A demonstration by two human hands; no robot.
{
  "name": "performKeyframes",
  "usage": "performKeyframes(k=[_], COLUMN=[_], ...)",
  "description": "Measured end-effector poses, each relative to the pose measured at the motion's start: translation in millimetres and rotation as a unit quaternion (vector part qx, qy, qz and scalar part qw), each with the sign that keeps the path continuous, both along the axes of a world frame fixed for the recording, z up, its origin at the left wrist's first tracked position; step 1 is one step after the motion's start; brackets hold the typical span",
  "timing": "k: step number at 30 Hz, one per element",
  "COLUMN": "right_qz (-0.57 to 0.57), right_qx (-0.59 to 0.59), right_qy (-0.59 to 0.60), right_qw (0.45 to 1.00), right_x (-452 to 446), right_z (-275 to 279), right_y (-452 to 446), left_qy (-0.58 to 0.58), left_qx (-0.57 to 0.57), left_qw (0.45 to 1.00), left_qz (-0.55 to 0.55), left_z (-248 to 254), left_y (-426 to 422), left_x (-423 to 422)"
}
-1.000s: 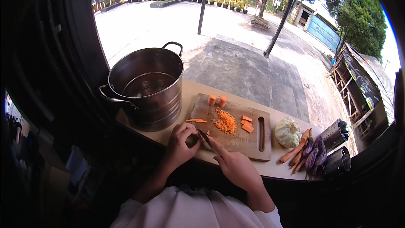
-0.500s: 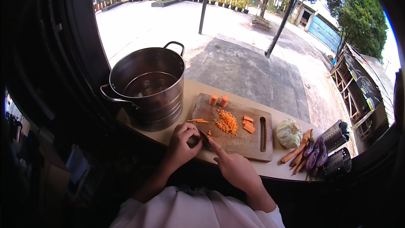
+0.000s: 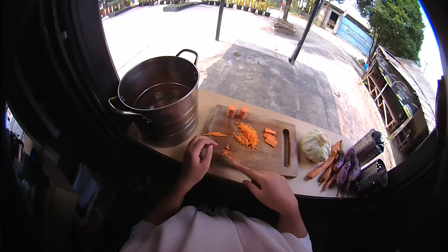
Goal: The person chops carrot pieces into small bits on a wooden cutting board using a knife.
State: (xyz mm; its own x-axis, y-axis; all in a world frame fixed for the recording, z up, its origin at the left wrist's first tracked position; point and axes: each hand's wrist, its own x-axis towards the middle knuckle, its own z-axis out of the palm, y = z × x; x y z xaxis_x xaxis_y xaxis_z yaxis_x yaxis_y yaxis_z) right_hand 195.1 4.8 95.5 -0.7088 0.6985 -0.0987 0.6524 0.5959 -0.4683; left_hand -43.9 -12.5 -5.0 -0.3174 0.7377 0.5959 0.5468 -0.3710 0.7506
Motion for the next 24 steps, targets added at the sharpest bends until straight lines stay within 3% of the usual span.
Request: performKeyframes(k=[3, 7, 10, 11, 15, 24], right_qz=[0.059, 0.016, -0.029, -0.039, -0.061, -0.099], right_qx=[0.037, 0.117, 0.159, 0.165, 0.210, 0.209], right_qy=[0.005, 0.035, 0.034, 0.039, 0.031, 0.044], right_qw=[0.998, 0.992, 0.986, 0.985, 0.975, 0.972], right_x=[1, -3, 1, 2, 9, 29], right_z=[-15, -34, -37, -35, -35, -30], right_y=[3, 15, 17, 17, 21, 17], left_qy=[0.005, 0.021, 0.187, 0.263, 0.400, 0.441], left_qx=[0.008, -0.019, 0.013, -0.041, -0.044, -0.030], left_qw=[1.000, 1.000, 0.982, 0.963, 0.915, 0.896], left_qz=[0.003, -0.011, 0.037, 0.027, -0.012, -0.047], left_z=[0, -4, 4, 3, 13, 10], left_y=[0, 0, -4, -6, 6, 47], left_x=[1, -3, 6, 8, 36, 28])
